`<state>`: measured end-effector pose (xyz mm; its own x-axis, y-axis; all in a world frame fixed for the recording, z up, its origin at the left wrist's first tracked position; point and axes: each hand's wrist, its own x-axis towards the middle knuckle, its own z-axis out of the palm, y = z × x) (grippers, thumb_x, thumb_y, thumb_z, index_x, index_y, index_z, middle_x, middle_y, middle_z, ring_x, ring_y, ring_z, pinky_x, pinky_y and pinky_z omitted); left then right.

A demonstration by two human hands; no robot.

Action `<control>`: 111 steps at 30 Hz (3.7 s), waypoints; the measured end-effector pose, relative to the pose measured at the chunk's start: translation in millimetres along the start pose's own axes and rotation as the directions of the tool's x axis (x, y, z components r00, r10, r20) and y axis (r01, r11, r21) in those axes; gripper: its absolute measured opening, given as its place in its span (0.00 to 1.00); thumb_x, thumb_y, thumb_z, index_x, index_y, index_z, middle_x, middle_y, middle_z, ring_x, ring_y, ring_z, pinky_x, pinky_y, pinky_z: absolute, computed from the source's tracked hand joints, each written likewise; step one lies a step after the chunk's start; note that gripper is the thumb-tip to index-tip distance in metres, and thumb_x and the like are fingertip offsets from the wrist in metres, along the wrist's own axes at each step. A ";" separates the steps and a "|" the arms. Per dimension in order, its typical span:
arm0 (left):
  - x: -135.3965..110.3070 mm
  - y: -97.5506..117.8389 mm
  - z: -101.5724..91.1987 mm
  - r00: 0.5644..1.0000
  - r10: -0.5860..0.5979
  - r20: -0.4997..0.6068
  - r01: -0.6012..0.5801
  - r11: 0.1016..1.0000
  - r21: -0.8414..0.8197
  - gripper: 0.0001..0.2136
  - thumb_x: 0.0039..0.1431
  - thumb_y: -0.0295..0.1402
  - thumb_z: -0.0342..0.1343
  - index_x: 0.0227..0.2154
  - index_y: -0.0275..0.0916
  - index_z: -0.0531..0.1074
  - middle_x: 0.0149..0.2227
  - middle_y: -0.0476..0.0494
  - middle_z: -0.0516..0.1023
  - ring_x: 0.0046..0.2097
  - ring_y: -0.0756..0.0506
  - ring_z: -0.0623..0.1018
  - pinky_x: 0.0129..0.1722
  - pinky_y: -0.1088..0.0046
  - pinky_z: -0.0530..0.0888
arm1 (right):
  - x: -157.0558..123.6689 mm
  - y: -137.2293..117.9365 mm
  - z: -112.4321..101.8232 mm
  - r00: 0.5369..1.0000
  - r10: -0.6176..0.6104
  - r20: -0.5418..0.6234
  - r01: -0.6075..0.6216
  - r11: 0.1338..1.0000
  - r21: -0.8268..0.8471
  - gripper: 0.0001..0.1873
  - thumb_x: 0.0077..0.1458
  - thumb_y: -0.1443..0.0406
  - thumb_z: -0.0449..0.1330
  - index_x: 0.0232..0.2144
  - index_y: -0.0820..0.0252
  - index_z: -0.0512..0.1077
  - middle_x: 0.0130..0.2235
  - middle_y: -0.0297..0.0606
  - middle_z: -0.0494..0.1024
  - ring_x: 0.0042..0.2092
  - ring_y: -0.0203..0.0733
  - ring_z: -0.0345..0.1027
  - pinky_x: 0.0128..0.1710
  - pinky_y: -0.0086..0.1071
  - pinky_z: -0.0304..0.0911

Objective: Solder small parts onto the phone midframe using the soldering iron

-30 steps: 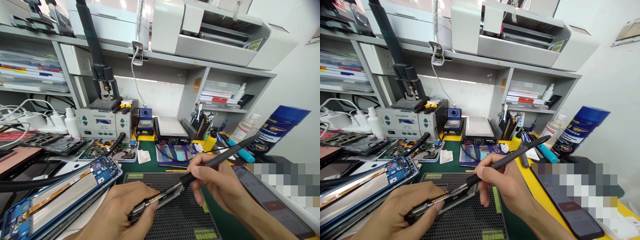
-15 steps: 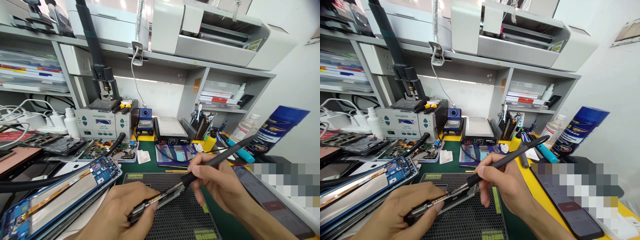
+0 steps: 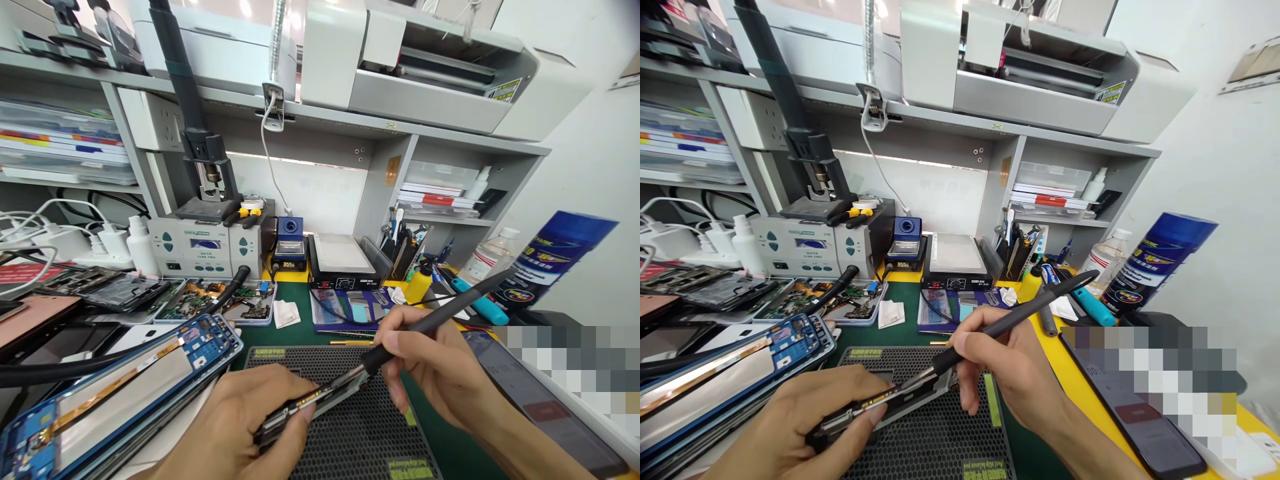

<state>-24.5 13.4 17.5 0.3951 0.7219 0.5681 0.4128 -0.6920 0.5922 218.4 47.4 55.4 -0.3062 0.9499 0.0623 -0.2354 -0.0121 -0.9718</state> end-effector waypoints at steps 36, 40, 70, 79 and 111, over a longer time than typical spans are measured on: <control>-0.6 -1.0 0.9 1.000 0.003 -0.008 -0.003 1.000 0.021 0.13 0.64 0.23 0.56 0.44 0.47 0.79 0.33 0.56 0.83 0.34 0.52 0.83 0.38 0.82 0.76 | -2.1 0.0 0.1 1.000 -0.006 0.009 0.007 0.998 -0.055 0.12 0.55 0.61 0.70 0.27 0.62 0.76 0.17 0.33 0.76 0.16 0.34 0.70 0.16 0.22 0.65; -1.2 -0.8 0.8 1.000 -0.006 0.000 0.006 1.000 0.012 0.13 0.64 0.24 0.56 0.44 0.48 0.79 0.33 0.57 0.83 0.34 0.52 0.83 0.38 0.82 0.76 | -1.8 0.0 0.0 1.000 -0.004 0.004 0.004 0.999 -0.049 0.12 0.55 0.61 0.70 0.26 0.63 0.75 0.17 0.34 0.76 0.16 0.34 0.69 0.16 0.22 0.64; 3.4 2.1 -2.3 0.992 -0.105 0.069 0.105 0.994 0.005 0.10 0.67 0.29 0.54 0.37 0.43 0.81 0.29 0.53 0.81 0.31 0.51 0.80 0.33 0.82 0.74 | 5.3 -12.7 3.9 0.968 0.051 -0.244 -0.023 0.993 0.117 0.15 0.51 0.58 0.73 0.27 0.61 0.74 0.21 0.32 0.77 0.14 0.31 0.64 0.11 0.21 0.60; 8.7 9.9 -9.9 0.896 -0.419 0.150 0.444 0.860 -0.253 0.12 0.65 0.39 0.57 0.34 0.39 0.83 0.33 0.47 0.85 0.37 0.45 0.83 0.37 0.77 0.79 | 2.6 -10.3 14.7 0.932 -0.093 -0.351 0.042 0.988 -0.150 0.23 0.50 0.49 0.73 0.39 0.59 0.78 0.26 0.35 0.79 0.21 0.35 0.69 0.13 0.20 0.58; 4.1 7.5 -6.2 0.985 -0.124 0.117 0.127 0.992 -0.020 0.11 0.66 0.27 0.51 0.33 0.40 0.79 0.28 0.50 0.79 0.30 0.51 0.76 0.33 0.80 0.71 | -5.1 -5.7 9.7 0.953 -0.144 -0.266 0.107 0.983 -0.149 0.15 0.53 0.53 0.73 0.33 0.58 0.81 0.23 0.36 0.77 0.24 0.35 0.68 0.19 0.23 0.63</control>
<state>-24.9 11.1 27.8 0.4346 0.7969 0.4196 0.4428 -0.5947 0.6710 212.3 39.6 62.8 -0.0123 0.9902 0.1393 -0.1270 0.1366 -0.9825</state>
